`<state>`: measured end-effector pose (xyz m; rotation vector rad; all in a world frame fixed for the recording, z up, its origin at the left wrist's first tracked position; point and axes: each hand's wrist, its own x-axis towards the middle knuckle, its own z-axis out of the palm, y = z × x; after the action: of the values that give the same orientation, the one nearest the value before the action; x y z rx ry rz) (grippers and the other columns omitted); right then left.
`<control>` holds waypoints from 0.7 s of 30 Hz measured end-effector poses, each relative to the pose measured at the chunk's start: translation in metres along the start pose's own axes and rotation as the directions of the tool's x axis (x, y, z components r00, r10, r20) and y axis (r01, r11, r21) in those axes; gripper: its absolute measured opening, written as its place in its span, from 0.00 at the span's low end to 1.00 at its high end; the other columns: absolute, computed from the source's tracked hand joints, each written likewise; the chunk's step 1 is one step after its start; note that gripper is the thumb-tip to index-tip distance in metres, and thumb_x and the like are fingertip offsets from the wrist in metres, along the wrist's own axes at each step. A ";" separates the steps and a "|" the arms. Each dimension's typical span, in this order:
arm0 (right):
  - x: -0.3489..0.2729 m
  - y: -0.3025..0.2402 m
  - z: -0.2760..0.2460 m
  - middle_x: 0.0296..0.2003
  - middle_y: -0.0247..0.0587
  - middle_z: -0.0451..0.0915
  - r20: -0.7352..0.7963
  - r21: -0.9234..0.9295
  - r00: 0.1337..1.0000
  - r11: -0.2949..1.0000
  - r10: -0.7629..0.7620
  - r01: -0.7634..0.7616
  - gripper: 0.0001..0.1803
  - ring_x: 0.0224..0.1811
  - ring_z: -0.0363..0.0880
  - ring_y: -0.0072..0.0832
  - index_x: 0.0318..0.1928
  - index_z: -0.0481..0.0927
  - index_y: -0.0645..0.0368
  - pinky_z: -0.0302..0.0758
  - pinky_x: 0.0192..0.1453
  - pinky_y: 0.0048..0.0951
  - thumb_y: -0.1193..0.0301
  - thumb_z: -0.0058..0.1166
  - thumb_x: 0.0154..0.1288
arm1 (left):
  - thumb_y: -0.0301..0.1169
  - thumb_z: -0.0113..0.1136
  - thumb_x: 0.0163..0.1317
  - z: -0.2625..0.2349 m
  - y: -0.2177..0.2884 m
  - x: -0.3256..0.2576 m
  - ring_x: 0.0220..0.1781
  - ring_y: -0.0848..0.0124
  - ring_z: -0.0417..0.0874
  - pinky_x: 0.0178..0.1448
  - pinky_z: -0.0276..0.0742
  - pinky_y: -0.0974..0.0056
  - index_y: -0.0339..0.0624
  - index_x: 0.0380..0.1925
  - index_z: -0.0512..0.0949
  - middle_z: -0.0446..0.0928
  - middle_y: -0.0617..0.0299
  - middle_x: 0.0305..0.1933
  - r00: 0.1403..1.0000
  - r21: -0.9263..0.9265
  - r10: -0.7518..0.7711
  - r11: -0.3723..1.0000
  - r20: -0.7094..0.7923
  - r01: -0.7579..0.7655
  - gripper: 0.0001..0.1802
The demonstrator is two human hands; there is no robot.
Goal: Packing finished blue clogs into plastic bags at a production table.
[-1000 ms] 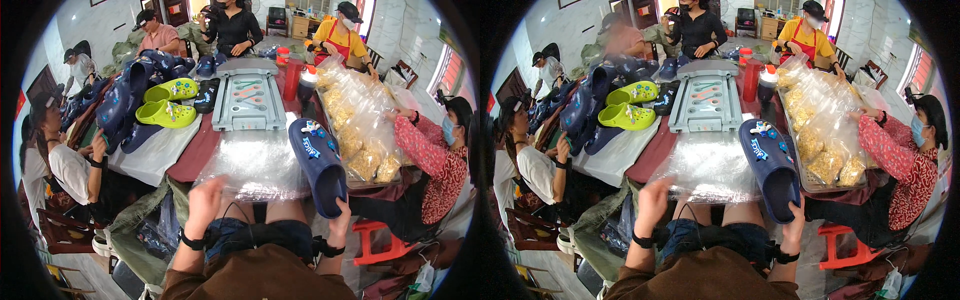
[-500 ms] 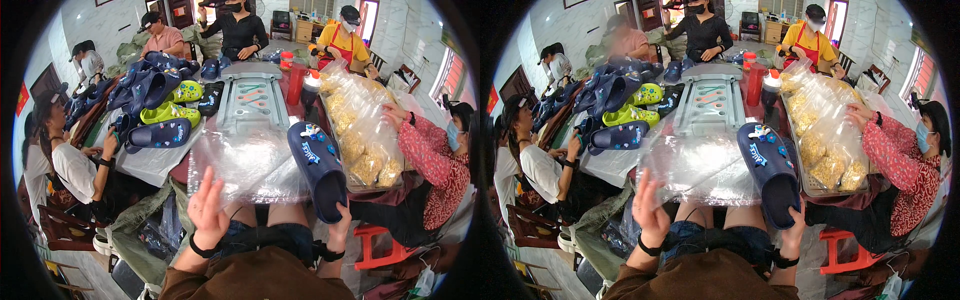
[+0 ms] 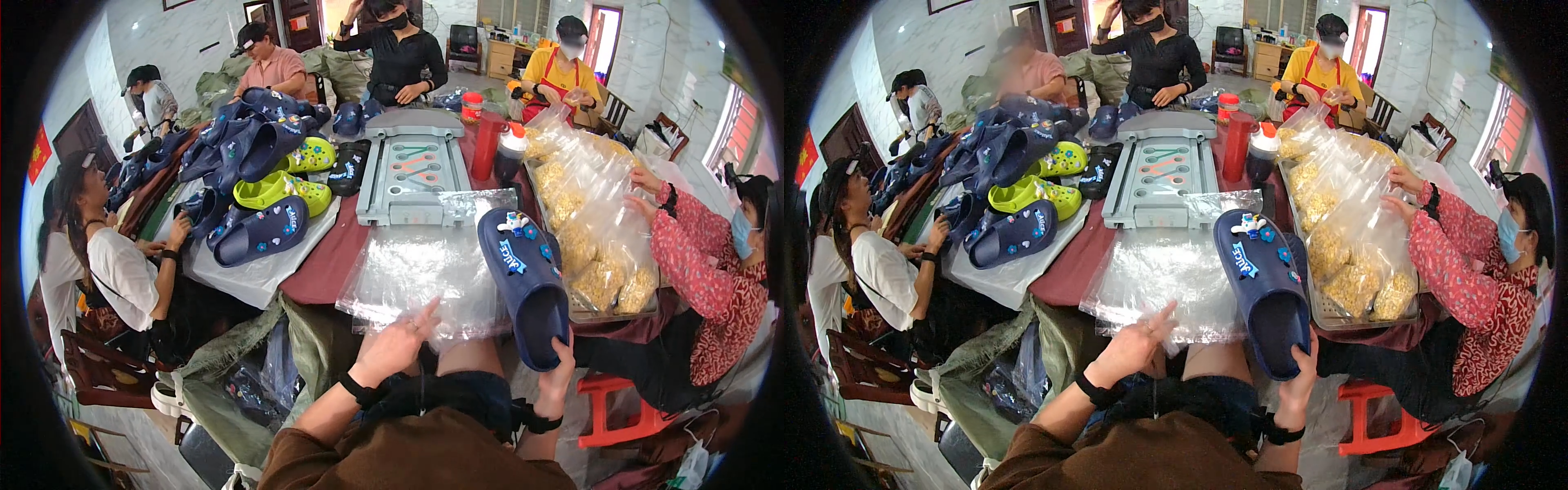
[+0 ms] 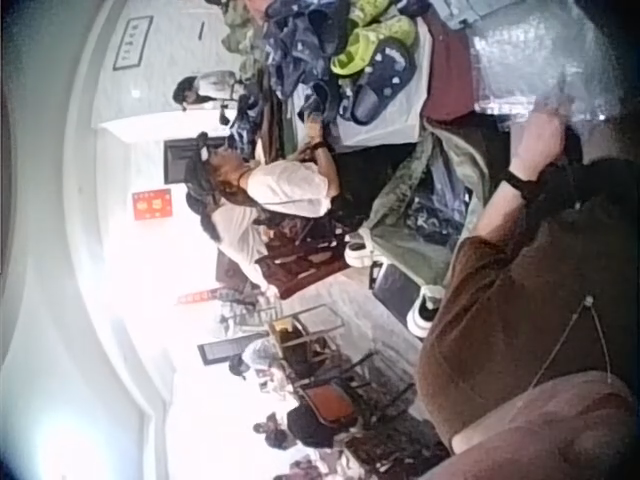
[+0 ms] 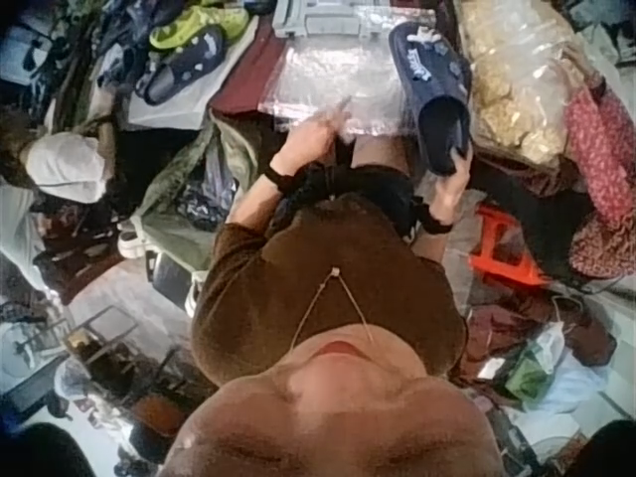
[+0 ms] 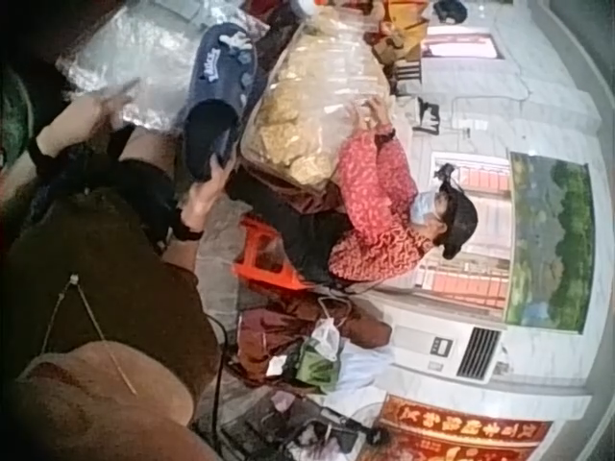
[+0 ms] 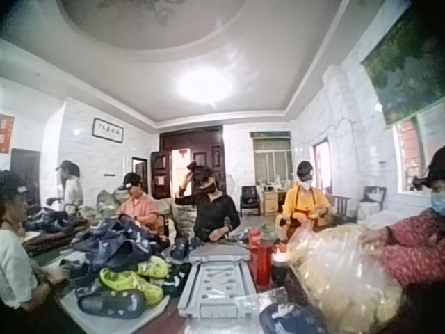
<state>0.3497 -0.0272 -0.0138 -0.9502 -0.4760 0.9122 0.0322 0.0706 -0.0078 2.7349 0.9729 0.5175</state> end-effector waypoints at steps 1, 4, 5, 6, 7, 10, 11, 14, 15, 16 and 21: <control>-0.001 -0.001 0.002 0.65 0.49 0.72 -0.003 -0.007 1.000 1.000 0.001 -0.001 0.40 0.67 0.72 0.43 0.73 0.65 0.61 0.69 0.72 0.44 0.69 0.56 0.58 | 0.18 0.55 0.54 -0.004 -0.001 0.003 0.57 0.50 0.81 0.56 0.83 0.53 0.35 0.63 0.75 0.58 0.48 0.80 0.996 -0.054 -0.066 0.997 -0.060 0.063 0.31; 0.000 0.001 0.000 0.65 0.50 0.72 -0.003 -0.015 1.000 1.000 -0.007 0.007 0.39 0.67 0.72 0.44 0.73 0.65 0.61 0.69 0.72 0.44 0.70 0.56 0.59 | 0.17 0.55 0.53 -0.015 0.001 0.016 0.54 0.49 0.81 0.55 0.84 0.54 0.29 0.60 0.75 0.52 0.45 0.82 0.974 -0.032 -0.151 0.988 -0.167 0.148 0.30; 0.002 0.002 -0.001 0.65 0.50 0.72 0.003 -0.015 1.000 1.000 -0.012 0.012 0.39 0.67 0.72 0.44 0.73 0.65 0.62 0.70 0.71 0.44 0.70 0.56 0.59 | 0.17 0.55 0.52 -0.016 0.004 0.020 0.54 0.50 0.81 0.53 0.85 0.55 0.24 0.58 0.76 0.50 0.43 0.83 0.962 0.047 -0.167 0.982 -0.217 0.182 0.28; 0.002 0.003 -0.002 0.65 0.50 0.72 0.005 -0.015 1.000 1.000 -0.013 0.013 0.39 0.67 0.72 0.44 0.73 0.65 0.62 0.70 0.71 0.44 0.70 0.56 0.59 | 0.17 0.55 0.52 -0.017 0.009 0.021 0.54 0.50 0.81 0.53 0.85 0.55 0.24 0.58 0.76 0.50 0.43 0.83 0.961 0.048 -0.168 0.982 -0.219 0.182 0.28; 0.002 0.004 -0.003 0.64 0.50 0.72 0.014 0.003 1.000 1.000 -0.012 0.012 0.39 0.67 0.72 0.45 0.73 0.65 0.61 0.70 0.71 0.44 0.70 0.55 0.58 | 0.18 0.56 0.52 -0.018 0.017 0.021 0.55 0.51 0.80 0.52 0.85 0.56 0.22 0.56 0.76 0.48 0.43 0.83 0.967 0.094 -0.153 0.980 -0.205 0.175 0.27; 0.003 0.003 0.001 0.64 0.51 0.73 0.025 0.007 1.000 1.000 -0.010 0.010 0.39 0.66 0.73 0.45 0.72 0.65 0.61 0.71 0.71 0.44 0.70 0.55 0.58 | 0.19 0.57 0.53 0.016 0.021 0.013 0.58 0.52 0.78 0.51 0.86 0.58 0.20 0.53 0.77 0.47 0.44 0.83 0.980 0.148 -0.143 0.975 -0.139 0.163 0.25; 0.004 0.003 0.001 0.63 0.51 0.73 0.013 -0.007 1.000 1.000 -0.009 0.009 0.39 0.66 0.73 0.45 0.72 0.65 0.61 0.71 0.71 0.44 0.70 0.55 0.58 | 0.20 0.58 0.54 0.017 0.025 0.015 0.60 0.53 0.77 0.51 0.86 0.59 0.20 0.52 0.78 0.47 0.46 0.84 0.987 0.150 -0.141 0.977 -0.077 0.151 0.23; 0.002 0.001 0.001 0.63 0.52 0.73 0.032 -0.003 0.999 1.000 0.003 -0.003 0.38 0.65 0.74 0.45 0.71 0.65 0.62 0.72 0.70 0.43 0.70 0.55 0.57 | 0.21 0.58 0.58 0.008 0.025 0.015 0.65 0.54 0.76 0.52 0.86 0.60 0.24 0.50 0.80 0.52 0.48 0.83 0.993 0.167 0.100 0.982 -0.055 -0.089 0.19; 0.002 -0.001 0.002 0.63 0.52 0.73 0.032 -0.002 0.999 1.000 -0.001 0.001 0.38 0.65 0.74 0.45 0.71 0.65 0.62 0.72 0.70 0.43 0.70 0.55 0.57 | 0.21 0.57 0.59 0.003 0.024 0.016 0.65 0.53 0.77 0.52 0.86 0.60 0.27 0.52 0.80 0.52 0.48 0.83 0.963 0.173 0.248 0.958 -0.106 -0.227 0.19; 0.002 -0.003 0.003 0.63 0.51 0.73 0.030 -0.005 1.000 1.000 0.002 -0.001 0.38 0.65 0.74 0.44 0.71 0.65 0.62 0.72 0.70 0.43 0.70 0.54 0.57 | 0.21 0.57 0.59 -0.004 0.022 0.017 0.65 0.53 0.77 0.52 0.86 0.60 0.27 0.52 0.80 0.52 0.48 0.83 0.962 0.175 0.251 0.957 -0.107 -0.230 0.19; 0.002 0.000 0.002 0.63 0.51 0.73 0.041 -0.008 0.999 1.000 -0.030 0.030 0.38 0.65 0.74 0.44 0.71 0.66 0.61 0.71 0.70 0.42 0.71 0.53 0.57 | 0.27 0.46 0.76 -0.044 -0.012 0.016 0.49 0.65 0.88 0.37 0.83 0.67 0.38 0.62 0.77 0.77 0.48 0.66 0.637 -0.834 -0.623 0.548 -0.455 -0.059 0.19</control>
<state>0.3499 -0.0245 -0.0131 -0.9310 -0.5284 0.9045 0.0199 0.0923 0.0332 1.4277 0.9782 1.5855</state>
